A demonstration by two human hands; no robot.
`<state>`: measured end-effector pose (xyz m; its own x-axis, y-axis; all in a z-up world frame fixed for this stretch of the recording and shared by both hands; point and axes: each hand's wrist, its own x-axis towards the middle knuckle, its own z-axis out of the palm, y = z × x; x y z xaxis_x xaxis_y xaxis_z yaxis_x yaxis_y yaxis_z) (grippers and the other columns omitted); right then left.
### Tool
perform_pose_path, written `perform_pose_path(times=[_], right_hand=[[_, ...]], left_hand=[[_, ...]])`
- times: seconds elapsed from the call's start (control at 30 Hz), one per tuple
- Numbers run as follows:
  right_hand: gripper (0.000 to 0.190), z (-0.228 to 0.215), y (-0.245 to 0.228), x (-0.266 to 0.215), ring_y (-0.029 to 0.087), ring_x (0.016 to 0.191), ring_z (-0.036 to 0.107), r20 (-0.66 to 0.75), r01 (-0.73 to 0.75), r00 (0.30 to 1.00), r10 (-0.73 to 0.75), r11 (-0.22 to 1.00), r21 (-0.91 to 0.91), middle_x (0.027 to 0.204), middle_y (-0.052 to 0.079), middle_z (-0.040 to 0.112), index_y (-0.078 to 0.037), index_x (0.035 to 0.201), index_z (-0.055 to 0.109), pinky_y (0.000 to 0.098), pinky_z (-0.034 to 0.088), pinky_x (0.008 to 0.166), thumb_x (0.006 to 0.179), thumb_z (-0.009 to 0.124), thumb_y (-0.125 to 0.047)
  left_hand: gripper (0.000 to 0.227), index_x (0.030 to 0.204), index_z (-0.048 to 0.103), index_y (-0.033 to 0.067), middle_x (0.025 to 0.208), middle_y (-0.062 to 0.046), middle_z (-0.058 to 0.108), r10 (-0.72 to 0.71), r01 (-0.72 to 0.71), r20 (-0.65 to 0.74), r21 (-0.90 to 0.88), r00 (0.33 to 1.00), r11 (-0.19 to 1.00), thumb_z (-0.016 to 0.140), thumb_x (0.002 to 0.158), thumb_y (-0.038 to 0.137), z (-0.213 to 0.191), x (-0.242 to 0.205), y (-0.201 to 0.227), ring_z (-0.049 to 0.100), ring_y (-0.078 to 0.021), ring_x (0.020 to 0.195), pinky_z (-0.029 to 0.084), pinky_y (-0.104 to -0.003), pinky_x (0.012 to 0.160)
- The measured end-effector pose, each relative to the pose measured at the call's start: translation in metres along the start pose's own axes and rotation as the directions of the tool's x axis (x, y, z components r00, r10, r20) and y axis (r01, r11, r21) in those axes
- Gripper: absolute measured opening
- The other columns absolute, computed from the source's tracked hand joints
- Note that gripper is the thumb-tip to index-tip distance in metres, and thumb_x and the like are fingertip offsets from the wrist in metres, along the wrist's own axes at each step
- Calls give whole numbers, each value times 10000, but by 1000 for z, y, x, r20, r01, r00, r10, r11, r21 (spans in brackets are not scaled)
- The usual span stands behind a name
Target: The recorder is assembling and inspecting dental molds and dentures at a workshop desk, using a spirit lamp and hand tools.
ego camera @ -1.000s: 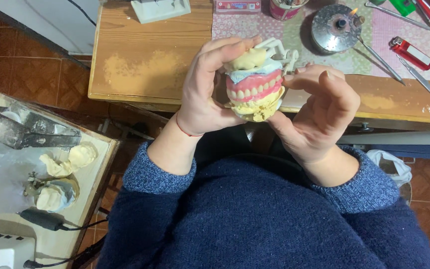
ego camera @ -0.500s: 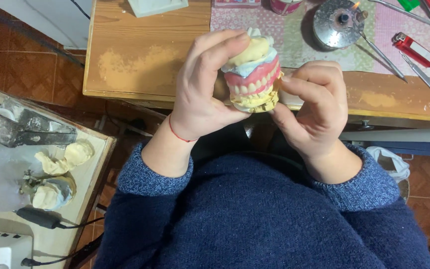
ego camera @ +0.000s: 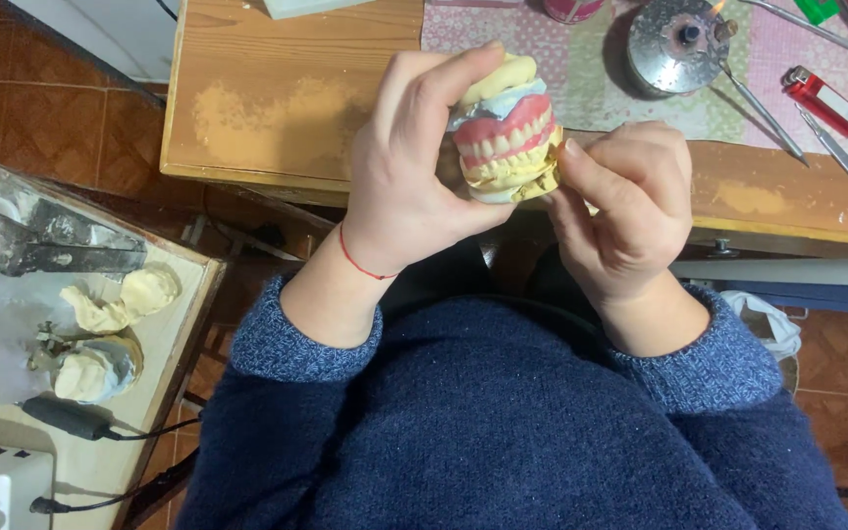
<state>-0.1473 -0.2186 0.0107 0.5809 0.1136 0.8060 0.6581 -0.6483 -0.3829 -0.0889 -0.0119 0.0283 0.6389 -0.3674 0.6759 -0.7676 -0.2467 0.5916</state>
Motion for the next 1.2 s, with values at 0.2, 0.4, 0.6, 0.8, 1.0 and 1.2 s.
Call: perform_pose_path(times=[0.2, 0.4, 0.6, 0.8, 1.0, 1.2], right_hand=[[309, 5, 11, -5, 293, 919, 583, -43, 182, 981, -188, 977, -115, 1003, 100, 635, -4, 1185, 705, 419, 469, 806, 922, 863, 37], [270, 8, 20, -12, 303, 915, 579, -71, 166, 982, -174, 980, -106, 1001, 109, 638, 6, 1154, 721, 408, 469, 796, 927, 850, 75], [330, 4, 24, -7, 312, 1005, 582, 8, 77, 997, -77, 997, -24, 1113, 119, 607, -16, 1202, 671, 427, 487, 900, 930, 858, -12], [478, 1, 20, -1, 333, 1113, 583, 3, 178, 984, -178, 984, -14, 1225, 147, 558, -56, 1232, 559, 440, 511, 945, 912, 914, -44], [404, 2, 10, 7, 324, 1017, 630, 4, 171, 985, -171, 985, -14, 1075, 119, 629, -37, 1119, 617, 459, 537, 895, 843, 909, -1], [359, 1, 5, 8, 313, 983, 631, -23, 193, 981, -194, 980, -47, 1026, 112, 661, -17, 1070, 679, 438, 544, 862, 812, 924, 33]], left_hand=[[831, 1419, 467, 185, 1269, -6, 540, -1, 2, -25, 65, 1000, 998, 1005, 786, 207, 0, 0, 3, 665, -177, 1141, 598, -263, 972], [813, 1426, 474, 193, 1278, 4, 543, -13, 15, -10, 155, 1000, 988, 1008, 818, 265, -2, 0, 7, 678, -167, 1124, 600, -263, 963], [845, 1495, 407, 206, 1332, 11, 524, 49, -59, 54, 201, 997, 978, 941, 842, 243, -7, 6, 9, 641, -177, 1192, 565, -287, 1025], [880, 1529, 400, 198, 1390, 31, 513, 96, -128, 107, 362, 990, 923, 936, 855, 385, -4, 7, 5, 555, -163, 1257, 394, -374, 1090], [801, 1488, 440, 202, 1423, 43, 518, 96, -120, 84, 356, 992, 927, 912, 887, 440, -2, 4, 5, 534, -163, 1307, 335, -373, 1101], [716, 1449, 499, 189, 1376, 71, 558, 145, -160, 69, 408, 987, 899, 874, 903, 459, -3, 7, 6, 552, -112, 1262, 330, -345, 1035]])
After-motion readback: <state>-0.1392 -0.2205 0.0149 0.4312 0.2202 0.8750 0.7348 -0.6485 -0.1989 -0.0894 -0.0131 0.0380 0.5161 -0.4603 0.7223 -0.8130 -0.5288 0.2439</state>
